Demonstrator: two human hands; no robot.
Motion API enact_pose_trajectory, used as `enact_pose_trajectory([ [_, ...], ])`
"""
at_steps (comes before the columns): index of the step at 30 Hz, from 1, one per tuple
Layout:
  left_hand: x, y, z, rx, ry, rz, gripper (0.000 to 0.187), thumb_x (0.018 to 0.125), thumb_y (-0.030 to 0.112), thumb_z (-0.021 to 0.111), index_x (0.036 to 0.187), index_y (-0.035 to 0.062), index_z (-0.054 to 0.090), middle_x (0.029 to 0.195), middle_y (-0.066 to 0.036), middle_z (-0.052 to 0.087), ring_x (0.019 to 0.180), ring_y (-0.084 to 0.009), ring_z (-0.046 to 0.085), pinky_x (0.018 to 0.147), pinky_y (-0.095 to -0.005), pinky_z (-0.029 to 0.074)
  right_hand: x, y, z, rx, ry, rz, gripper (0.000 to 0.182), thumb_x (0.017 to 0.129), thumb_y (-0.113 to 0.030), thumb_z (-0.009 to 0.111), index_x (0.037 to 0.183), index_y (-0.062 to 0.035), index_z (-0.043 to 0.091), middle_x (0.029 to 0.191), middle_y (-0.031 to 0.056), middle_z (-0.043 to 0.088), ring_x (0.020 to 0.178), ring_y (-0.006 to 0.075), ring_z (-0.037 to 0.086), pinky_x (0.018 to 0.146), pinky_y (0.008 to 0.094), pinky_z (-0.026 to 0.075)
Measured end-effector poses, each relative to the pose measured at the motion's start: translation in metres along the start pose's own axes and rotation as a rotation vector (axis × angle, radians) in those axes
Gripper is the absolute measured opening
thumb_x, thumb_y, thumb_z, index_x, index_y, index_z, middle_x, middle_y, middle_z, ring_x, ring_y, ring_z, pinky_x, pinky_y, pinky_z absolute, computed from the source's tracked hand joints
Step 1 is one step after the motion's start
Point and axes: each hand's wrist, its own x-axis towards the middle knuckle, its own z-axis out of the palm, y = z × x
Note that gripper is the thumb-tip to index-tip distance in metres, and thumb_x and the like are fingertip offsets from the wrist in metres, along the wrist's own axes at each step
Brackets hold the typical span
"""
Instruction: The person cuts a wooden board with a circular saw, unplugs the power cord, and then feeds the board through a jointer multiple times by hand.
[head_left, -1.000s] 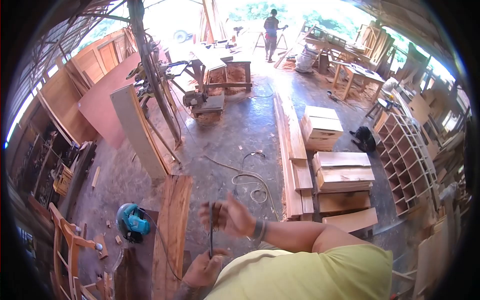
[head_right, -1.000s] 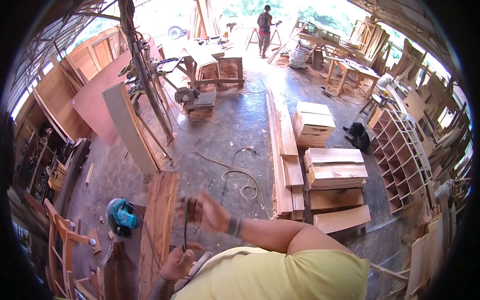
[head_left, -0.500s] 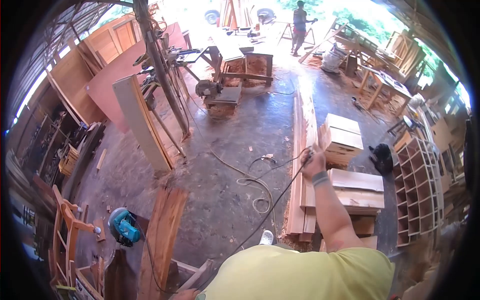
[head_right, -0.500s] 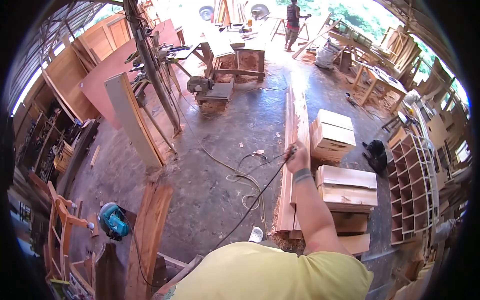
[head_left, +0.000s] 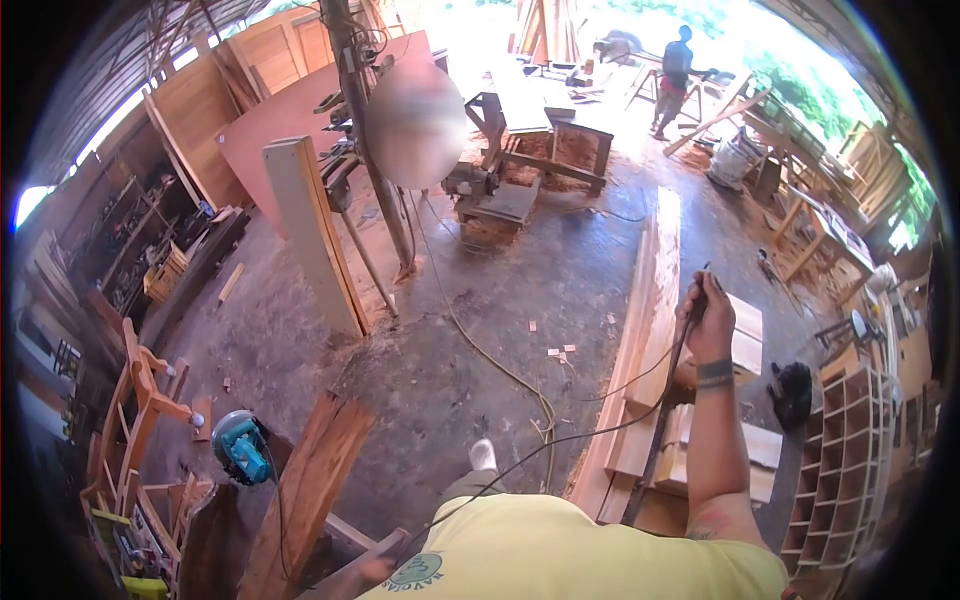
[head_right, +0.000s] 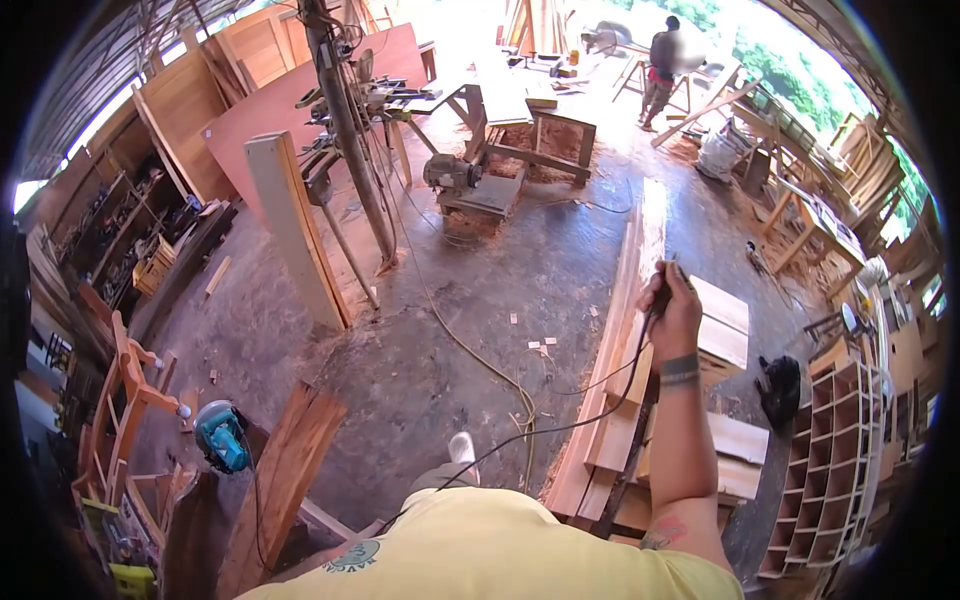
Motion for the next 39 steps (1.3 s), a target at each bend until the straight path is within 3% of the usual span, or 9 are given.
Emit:
enact_pose_trajectory([
  [3, 0.065, 0.069, -0.068, 0.037, -0.058, 0.033, 0.041, 0.1, 0.021, 0.059, 0.138, 0.0076, 0.07, 0.131, -0.021, 0.075, 0.126, -0.0348, 0.07, 0.106, -0.0479, 0.055, 0.003, 0.016, 0.058, 0.029, -0.221, -0.038, 0.021, 0.112, -0.025, 0.064, 0.11, -0.0046, 0.07, 0.082, 0.0055, 0.068, 0.066, 0.0181, 0.067, 0.062, 0.0338, 0.055],
  [8, 0.095, 0.384, -0.22, 0.142, 0.357, 0.456, 0.05, 0.104, 0.036, 0.069, 0.144, 0.0064, 0.067, 0.137, -0.018, 0.073, 0.129, -0.0292, 0.069, 0.111, -0.0422, 0.054, 0.04, 0.069, 0.108, -0.063, -0.526, -0.067, 0.015, 0.109, -0.017, 0.068, 0.113, -0.0024, 0.071, 0.092, 0.009, 0.076, 0.081, 0.0172, 0.071, 0.075, 0.0336, 0.058],
  [12, 0.139, 0.562, -0.28, -0.168, 0.249, 1.067, 0.058, 0.108, 0.039, 0.066, 0.153, 0.002, 0.057, 0.138, -0.014, 0.07, 0.131, -0.0262, 0.064, 0.115, -0.0405, 0.048, 0.075, 0.121, 0.123, -0.439, -0.576, 0.096, 0.019, 0.108, -0.019, 0.072, 0.113, -0.0004, 0.071, 0.092, 0.0017, 0.076, 0.08, 0.0082, 0.064, 0.074, 0.0276, 0.051],
  [16, 0.141, 0.668, -0.314, -0.357, -0.318, 1.042, 0.039, 0.116, 0.036, 0.056, 0.134, 0.0018, 0.064, 0.111, -0.005, 0.068, 0.107, -0.0172, 0.065, 0.098, -0.0349, 0.051, 0.121, 0.136, 0.134, -0.113, -0.382, 0.409, 0.017, 0.109, -0.018, 0.069, 0.114, -0.0019, 0.07, 0.09, 0.0019, 0.071, 0.081, 0.0125, 0.064, 0.075, 0.03, 0.052],
  [19, 0.16, 0.69, -0.326, -0.532, -0.393, 0.883, 0.035, 0.119, 0.036, 0.051, 0.116, 0.0035, 0.063, 0.095, 0.001, 0.061, 0.089, -0.0138, 0.056, 0.081, -0.0371, 0.049, 0.166, 0.14, 0.135, 0.034, -0.195, 0.273, 0.014, 0.109, -0.015, 0.065, 0.116, -0.0031, 0.069, 0.094, 0.0064, 0.07, 0.088, 0.021, 0.068, 0.079, 0.0374, 0.056],
  [20, 0.178, 0.689, -0.33, -0.345, -0.243, 1.051, 0.036, 0.118, 0.037, 0.051, 0.109, 0.0038, 0.061, 0.086, 0.001, 0.058, 0.08, -0.0161, 0.054, 0.073, -0.0392, 0.048, 0.185, 0.137, 0.124, 0.089, -0.203, 0.322, 0.014, 0.109, -0.017, 0.063, 0.116, -0.0055, 0.069, 0.096, 0.0073, 0.071, 0.095, 0.0245, 0.07, 0.083, 0.042, 0.057],
  [23, 0.195, 0.687, -0.365, 0.025, -0.098, 1.008, 0.037, 0.118, 0.035, 0.051, 0.105, 0.0023, 0.063, 0.083, -0.003, 0.057, 0.077, -0.0167, 0.055, 0.072, -0.0383, 0.049, 0.252, 0.122, 0.1, 0.254, -0.109, 0.396, 0.018, 0.111, -0.022, 0.061, 0.115, -0.0068, 0.068, 0.096, 0.0074, 0.071, 0.094, 0.0242, 0.07, 0.083, 0.0418, 0.057],
  [29, 0.293, 0.606, -0.409, -0.058, 0.084, 0.614, 0.039, 0.115, 0.028, 0.047, 0.09, 0.0033, 0.064, 0.079, -0.005, 0.058, 0.077, -0.0177, 0.054, 0.074, -0.0355, 0.049, 0.433, 0.065, 0.004, 0.321, -0.015, 0.226, 0.02, 0.111, -0.029, 0.062, 0.112, -0.0094, 0.066, 0.093, 0.0057, 0.069, 0.085, 0.0228, 0.067, 0.079, 0.0423, 0.056],
  [39, 0.365, 0.502, -0.494, 0.327, 0.119, -0.1, 0.041, 0.114, 0.038, 0.05, 0.109, 0.0038, 0.073, 0.103, -0.019, 0.075, 0.1, -0.0304, 0.072, 0.091, -0.0426, 0.055, 0.636, -0.104, -0.169, 0.226, 0.291, -0.157, 0.021, 0.112, -0.032, 0.061, 0.109, -0.0124, 0.067, 0.086, -0.001, 0.063, 0.076, 0.018, 0.062, 0.074, 0.0369, 0.053],
])
